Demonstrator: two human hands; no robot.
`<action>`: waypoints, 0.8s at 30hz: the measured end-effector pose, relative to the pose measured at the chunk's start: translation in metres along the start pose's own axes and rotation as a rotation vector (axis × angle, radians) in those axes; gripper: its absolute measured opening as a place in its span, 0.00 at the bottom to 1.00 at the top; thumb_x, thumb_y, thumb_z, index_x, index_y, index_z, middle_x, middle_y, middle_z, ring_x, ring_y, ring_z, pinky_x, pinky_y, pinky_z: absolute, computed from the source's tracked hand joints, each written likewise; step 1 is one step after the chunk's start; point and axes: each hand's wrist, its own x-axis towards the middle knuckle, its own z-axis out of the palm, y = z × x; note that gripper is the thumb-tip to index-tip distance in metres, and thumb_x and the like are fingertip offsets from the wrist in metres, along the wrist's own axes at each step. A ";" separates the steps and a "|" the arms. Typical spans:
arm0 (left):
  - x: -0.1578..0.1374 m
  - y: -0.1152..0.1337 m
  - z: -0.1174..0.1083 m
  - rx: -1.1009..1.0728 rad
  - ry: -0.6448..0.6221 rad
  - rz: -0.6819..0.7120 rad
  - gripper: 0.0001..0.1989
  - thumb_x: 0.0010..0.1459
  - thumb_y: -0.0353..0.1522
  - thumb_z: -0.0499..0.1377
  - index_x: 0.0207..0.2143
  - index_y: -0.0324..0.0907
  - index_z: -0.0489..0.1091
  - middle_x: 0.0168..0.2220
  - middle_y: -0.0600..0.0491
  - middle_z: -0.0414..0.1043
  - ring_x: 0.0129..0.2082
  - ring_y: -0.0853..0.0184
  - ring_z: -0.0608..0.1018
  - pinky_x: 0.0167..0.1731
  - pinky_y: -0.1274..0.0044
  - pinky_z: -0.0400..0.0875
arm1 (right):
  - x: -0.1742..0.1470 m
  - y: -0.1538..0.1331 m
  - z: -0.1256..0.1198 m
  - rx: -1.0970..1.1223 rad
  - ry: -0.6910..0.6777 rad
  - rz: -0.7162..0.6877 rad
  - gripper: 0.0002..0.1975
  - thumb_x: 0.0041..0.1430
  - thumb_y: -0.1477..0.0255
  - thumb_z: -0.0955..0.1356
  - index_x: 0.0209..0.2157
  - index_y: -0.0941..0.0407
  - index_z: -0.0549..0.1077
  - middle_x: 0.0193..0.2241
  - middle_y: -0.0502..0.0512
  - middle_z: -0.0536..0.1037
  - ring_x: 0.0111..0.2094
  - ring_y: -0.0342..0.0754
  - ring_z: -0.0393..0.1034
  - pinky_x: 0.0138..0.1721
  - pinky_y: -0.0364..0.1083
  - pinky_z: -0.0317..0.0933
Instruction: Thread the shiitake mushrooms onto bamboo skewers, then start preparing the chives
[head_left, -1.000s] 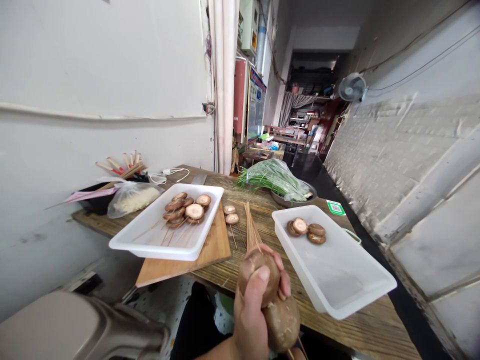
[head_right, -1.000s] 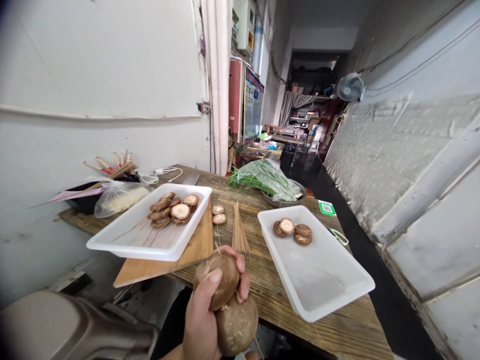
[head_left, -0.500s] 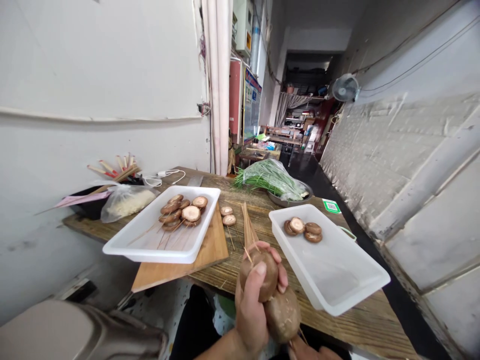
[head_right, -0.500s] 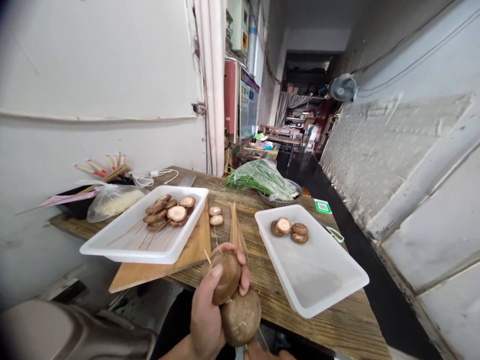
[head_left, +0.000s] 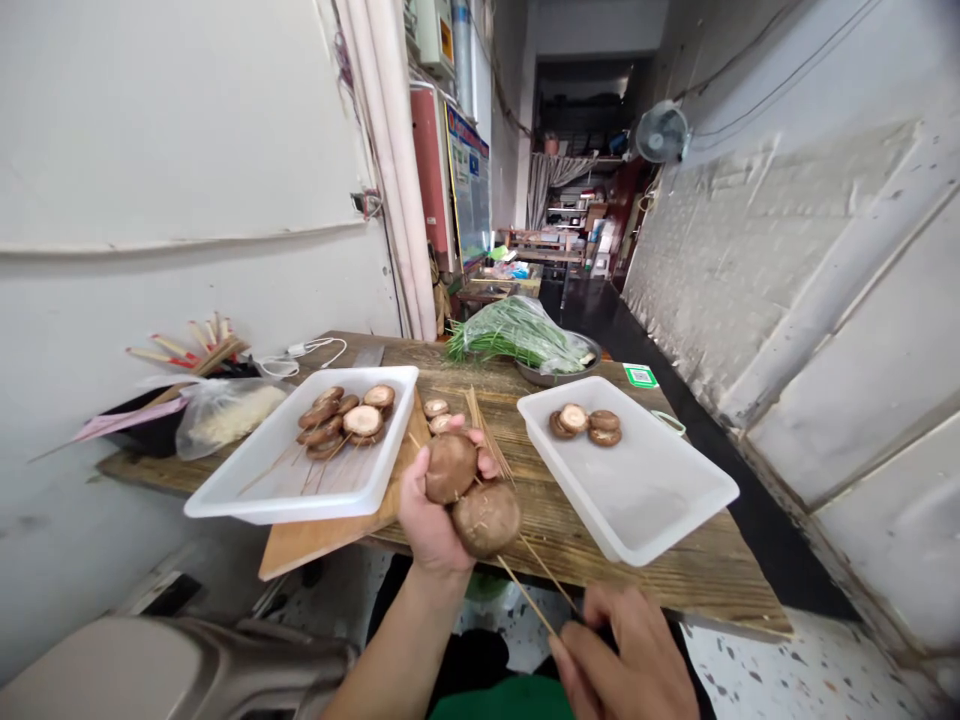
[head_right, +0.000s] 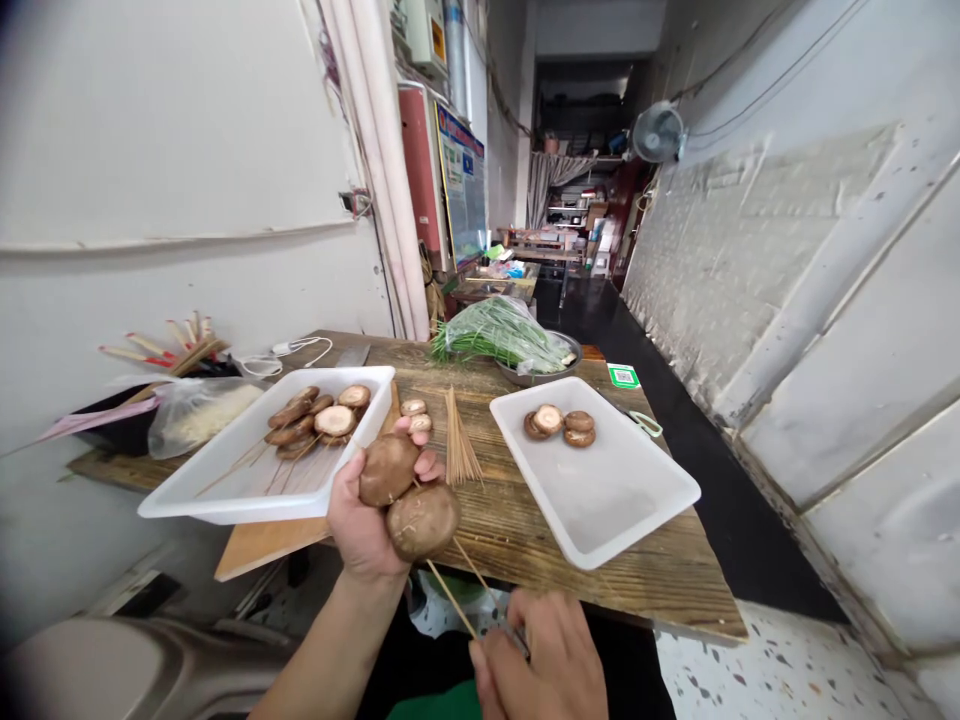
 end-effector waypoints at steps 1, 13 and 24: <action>0.000 -0.001 -0.001 0.012 -0.014 0.013 0.15 0.53 0.38 0.50 0.40 0.41 0.67 0.33 0.51 0.66 0.25 0.72 0.68 0.27 0.78 0.65 | 0.002 0.002 0.001 0.090 -0.051 0.021 0.06 0.54 0.74 0.64 0.23 0.55 0.67 0.27 0.57 0.70 0.26 0.47 0.65 0.26 0.45 0.59; 0.014 -0.016 -0.015 0.045 0.191 -0.261 0.21 0.54 0.43 0.54 0.46 0.39 0.64 0.45 0.42 0.69 0.44 0.59 0.73 0.41 0.65 0.69 | 0.004 0.006 0.033 0.449 -0.189 0.171 0.13 0.61 0.76 0.54 0.23 0.56 0.58 0.21 0.53 0.66 0.22 0.43 0.63 0.23 0.41 0.56; -0.002 -0.037 -0.022 0.243 0.028 -0.407 0.21 0.51 0.26 0.58 0.49 0.41 0.63 0.28 0.53 0.69 0.30 0.69 0.73 0.32 0.73 0.70 | -0.007 0.011 0.055 0.274 -0.215 0.113 0.11 0.61 0.77 0.55 0.26 0.56 0.62 0.23 0.53 0.67 0.22 0.44 0.66 0.21 0.41 0.54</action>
